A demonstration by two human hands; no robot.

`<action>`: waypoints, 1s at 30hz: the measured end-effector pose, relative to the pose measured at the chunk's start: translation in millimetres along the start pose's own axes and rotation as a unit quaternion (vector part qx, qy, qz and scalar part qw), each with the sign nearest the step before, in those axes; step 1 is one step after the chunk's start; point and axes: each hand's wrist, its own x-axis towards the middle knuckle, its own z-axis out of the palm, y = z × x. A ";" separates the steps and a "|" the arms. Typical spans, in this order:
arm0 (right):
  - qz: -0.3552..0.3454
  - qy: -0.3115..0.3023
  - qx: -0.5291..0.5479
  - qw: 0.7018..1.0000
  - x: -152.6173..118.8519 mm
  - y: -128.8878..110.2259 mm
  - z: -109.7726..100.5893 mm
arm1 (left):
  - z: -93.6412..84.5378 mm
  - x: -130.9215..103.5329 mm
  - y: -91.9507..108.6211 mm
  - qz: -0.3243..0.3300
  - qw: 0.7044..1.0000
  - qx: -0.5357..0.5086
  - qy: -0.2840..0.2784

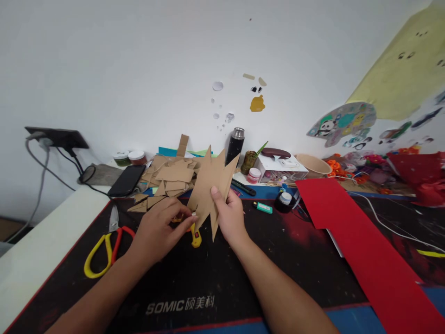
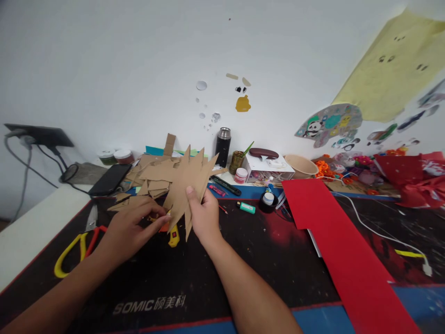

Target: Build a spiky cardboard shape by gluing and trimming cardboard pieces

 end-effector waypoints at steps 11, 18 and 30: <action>-0.063 0.008 -0.052 0.997 -9.6 4.2 6.0 | 8.9 -2.6 -1.5 -0.050 0.998 0.027 -0.010; -0.078 -0.015 -0.082 0.993 -14.1 5.0 6.8 | 8.8 -2.3 -0.1 -0.089 0.996 -0.003 -0.012; -0.094 -0.029 -0.134 0.986 -16.6 4.1 7.5 | 8.9 -2.2 5.0 -0.072 0.997 0.028 -0.009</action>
